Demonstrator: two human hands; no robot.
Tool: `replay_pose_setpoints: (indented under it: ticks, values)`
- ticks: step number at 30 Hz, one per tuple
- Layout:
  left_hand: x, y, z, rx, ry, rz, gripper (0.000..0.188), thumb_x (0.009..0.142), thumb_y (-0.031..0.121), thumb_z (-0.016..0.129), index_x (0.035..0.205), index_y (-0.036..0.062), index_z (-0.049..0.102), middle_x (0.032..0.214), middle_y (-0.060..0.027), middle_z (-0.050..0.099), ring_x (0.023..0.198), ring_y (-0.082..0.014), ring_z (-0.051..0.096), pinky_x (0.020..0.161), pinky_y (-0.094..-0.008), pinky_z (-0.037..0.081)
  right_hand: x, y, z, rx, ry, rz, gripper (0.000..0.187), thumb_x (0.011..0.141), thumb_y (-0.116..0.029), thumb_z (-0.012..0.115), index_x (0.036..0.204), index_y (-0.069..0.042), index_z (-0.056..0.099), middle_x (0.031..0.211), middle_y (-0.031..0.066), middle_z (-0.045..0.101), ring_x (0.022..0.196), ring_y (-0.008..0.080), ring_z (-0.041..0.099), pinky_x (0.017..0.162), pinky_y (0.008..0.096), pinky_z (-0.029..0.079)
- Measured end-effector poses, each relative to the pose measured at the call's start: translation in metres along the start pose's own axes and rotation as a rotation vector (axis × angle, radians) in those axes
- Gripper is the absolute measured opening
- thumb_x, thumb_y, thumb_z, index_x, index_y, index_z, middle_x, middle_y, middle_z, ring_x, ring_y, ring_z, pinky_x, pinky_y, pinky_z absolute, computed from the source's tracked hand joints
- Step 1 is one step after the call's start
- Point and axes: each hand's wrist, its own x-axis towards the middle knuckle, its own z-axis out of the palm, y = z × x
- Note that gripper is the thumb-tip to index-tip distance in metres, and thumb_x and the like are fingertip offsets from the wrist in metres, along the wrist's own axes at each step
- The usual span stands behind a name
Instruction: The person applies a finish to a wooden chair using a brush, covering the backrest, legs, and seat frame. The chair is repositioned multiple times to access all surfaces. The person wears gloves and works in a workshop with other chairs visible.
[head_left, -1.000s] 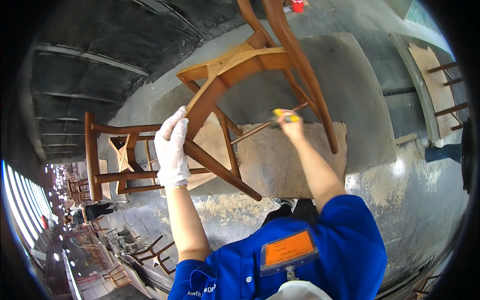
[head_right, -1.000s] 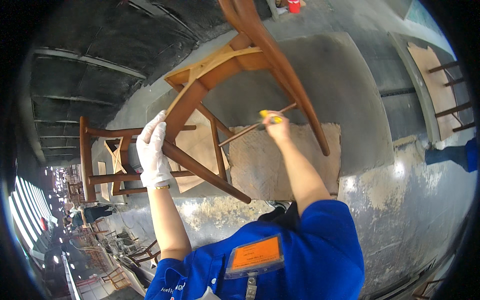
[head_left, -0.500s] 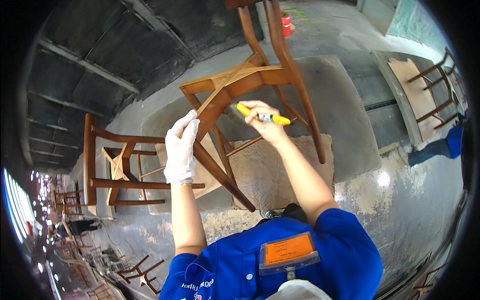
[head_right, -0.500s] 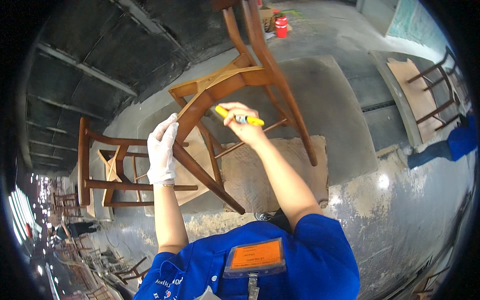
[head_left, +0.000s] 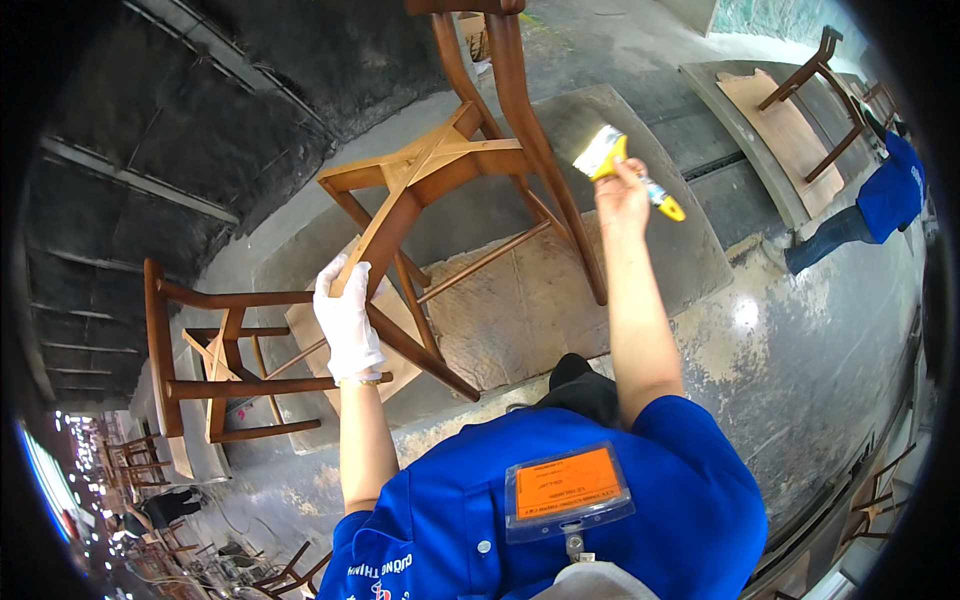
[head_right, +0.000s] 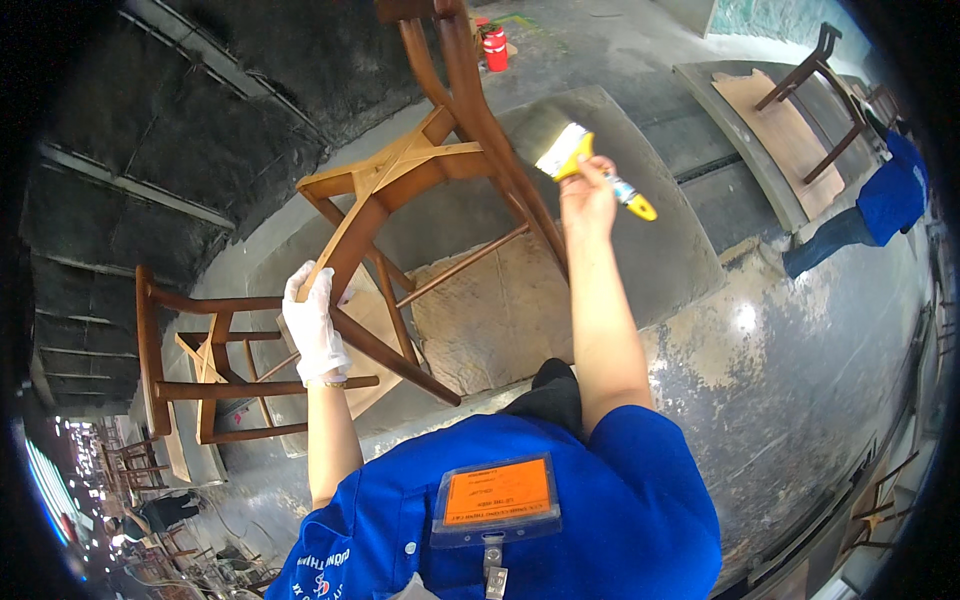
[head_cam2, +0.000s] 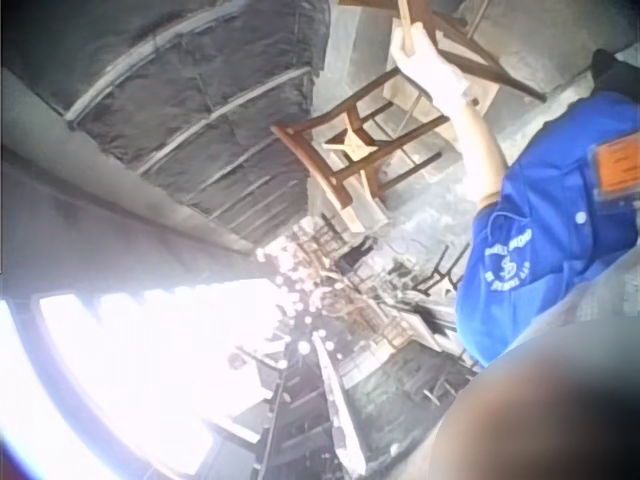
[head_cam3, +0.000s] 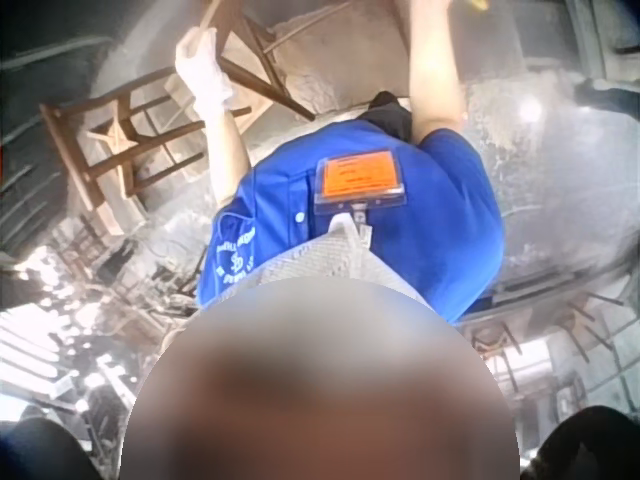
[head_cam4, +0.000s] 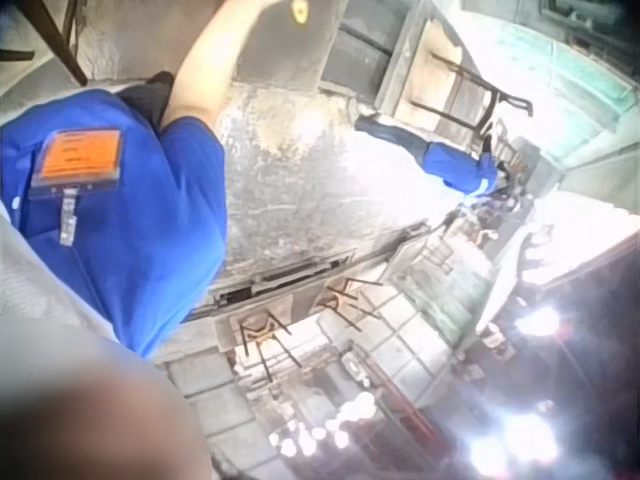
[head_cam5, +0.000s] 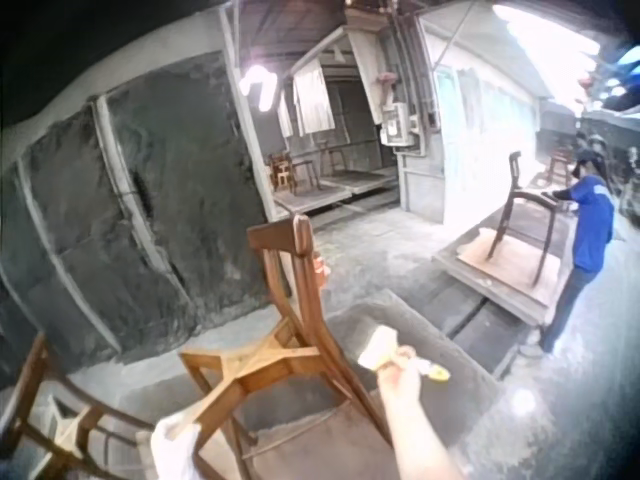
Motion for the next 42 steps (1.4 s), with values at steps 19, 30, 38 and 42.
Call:
replay_pose_setpoints:
  ticks: [19,30,38,42]
  values:
    - [0.0,0.021,0.018,-0.019,-0.008,-0.048,0.029,0.102,0.014,0.077,0.121,-0.0047,0.065,0.099,-0.0135,0.073,0.075,-0.0168,0.068,0.061,-0.0295,0.056,-0.087,0.0,-0.053,-0.31,-0.054,0.052,0.021,0.092,0.011,0.072,0.094,-0.008,0.064,0.153,0.0158,0.062,0.124,0.03,0.066,0.099,0.0463,0.057]
    - [-0.002,0.056,-0.001,-0.219,-0.2,-0.482,0.046,0.105,0.028,0.066,0.139,-0.0037,0.065,0.124,-0.0125,0.074,0.095,-0.0236,0.074,0.084,-0.0389,0.062,-0.247,-0.123,-0.355,-2.052,1.008,0.084,0.064,0.073,-0.053,0.088,0.108,0.0,0.079,0.102,0.0264,0.079,0.102,0.0462,0.076,0.091,0.0535,0.061]
    - [0.009,0.044,0.014,0.344,-1.072,-0.722,0.033,0.099,0.028,0.072,0.111,-0.0028,0.075,0.082,-0.0113,0.074,0.082,-0.0212,0.072,0.082,-0.0343,0.056,-0.379,-0.235,-0.353,-2.125,1.167,0.279,0.056,0.084,-0.048,0.085,0.107,0.002,0.077,0.105,0.0277,0.079,0.104,0.0477,0.076,0.092,0.0549,0.06]
    - [-0.025,0.005,0.041,0.17,-1.001,-0.772,0.024,0.089,0.015,0.076,0.107,-0.0009,0.073,0.086,-0.0095,0.075,0.092,-0.0193,0.072,0.093,-0.0324,0.053,-0.429,-0.259,-0.339,-2.155,1.268,0.288,0.053,0.083,-0.045,0.088,0.105,0.002,0.078,0.104,0.0264,0.08,0.104,0.0445,0.077,0.091,0.0532,0.06]
